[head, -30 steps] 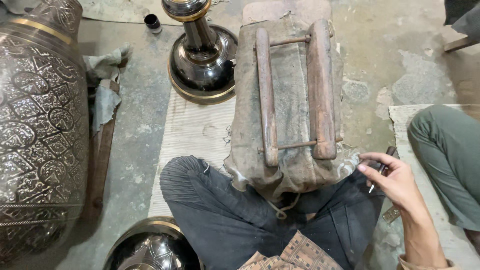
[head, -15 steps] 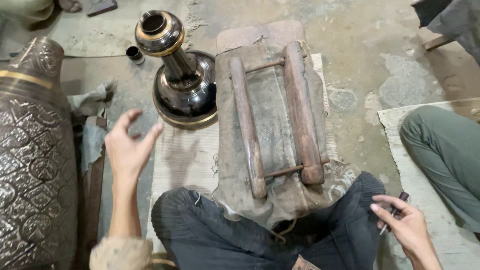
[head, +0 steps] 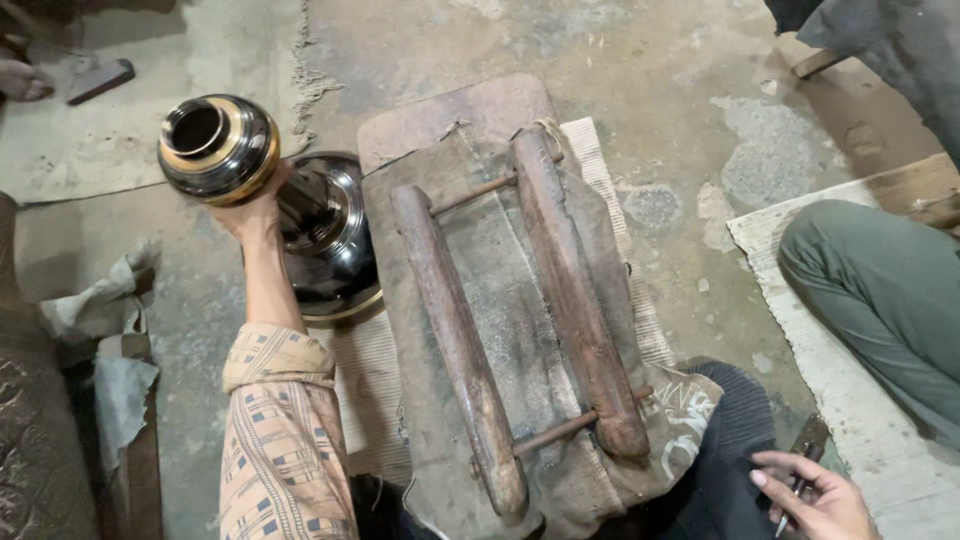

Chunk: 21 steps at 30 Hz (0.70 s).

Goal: The person sits on the floor and uses a small hand tool to engrave intricate patterns onto the surface of a large, polished metal vessel. They hold the vessel steady with one hand while carefully carving designs with the other, occasionally rotating the object to access different sections.

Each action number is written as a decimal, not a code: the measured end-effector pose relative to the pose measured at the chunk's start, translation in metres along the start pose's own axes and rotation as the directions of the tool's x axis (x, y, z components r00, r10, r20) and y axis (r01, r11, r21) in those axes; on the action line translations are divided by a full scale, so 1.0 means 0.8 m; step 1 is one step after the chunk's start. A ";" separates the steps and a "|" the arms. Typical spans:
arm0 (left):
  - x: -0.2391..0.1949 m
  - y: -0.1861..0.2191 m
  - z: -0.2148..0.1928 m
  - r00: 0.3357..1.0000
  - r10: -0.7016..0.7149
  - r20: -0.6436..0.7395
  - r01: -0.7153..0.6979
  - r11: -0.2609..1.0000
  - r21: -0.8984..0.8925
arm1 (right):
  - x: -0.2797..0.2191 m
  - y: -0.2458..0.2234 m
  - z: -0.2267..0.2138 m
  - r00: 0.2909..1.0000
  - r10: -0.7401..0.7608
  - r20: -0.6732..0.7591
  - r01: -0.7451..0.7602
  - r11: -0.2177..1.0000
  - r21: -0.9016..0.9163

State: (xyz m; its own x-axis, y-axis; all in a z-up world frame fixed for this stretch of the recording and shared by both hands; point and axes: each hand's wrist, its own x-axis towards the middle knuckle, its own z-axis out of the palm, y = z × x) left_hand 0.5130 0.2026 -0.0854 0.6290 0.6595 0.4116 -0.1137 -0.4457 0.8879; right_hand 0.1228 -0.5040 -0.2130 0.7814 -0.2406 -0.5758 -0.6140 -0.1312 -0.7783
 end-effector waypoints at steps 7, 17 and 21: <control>-0.016 -0.004 -0.011 0.958 0.269 -0.098 -0.261 0.962 0.081 | -0.010 -0.012 -0.030 0.980 -0.087 -0.182 0.068 0.992 -0.108; -0.059 0.164 -0.139 0.658 0.736 0.159 -0.751 0.657 0.071 | 0.004 0.040 -0.062 0.983 -0.101 -0.155 0.076 0.984 -0.158; -0.084 0.207 -0.202 0.693 0.680 0.237 -0.701 0.713 0.005 | -0.005 0.027 -0.049 0.982 -0.181 -0.051 0.172 0.975 -0.142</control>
State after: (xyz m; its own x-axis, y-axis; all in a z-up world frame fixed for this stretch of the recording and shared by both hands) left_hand 0.3273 0.1824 0.0671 0.5412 0.0104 0.8408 -0.5180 -0.7836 0.3431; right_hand 0.1023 -0.5435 -0.2178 0.8730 -0.2612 -0.4119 -0.4796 -0.3055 -0.8226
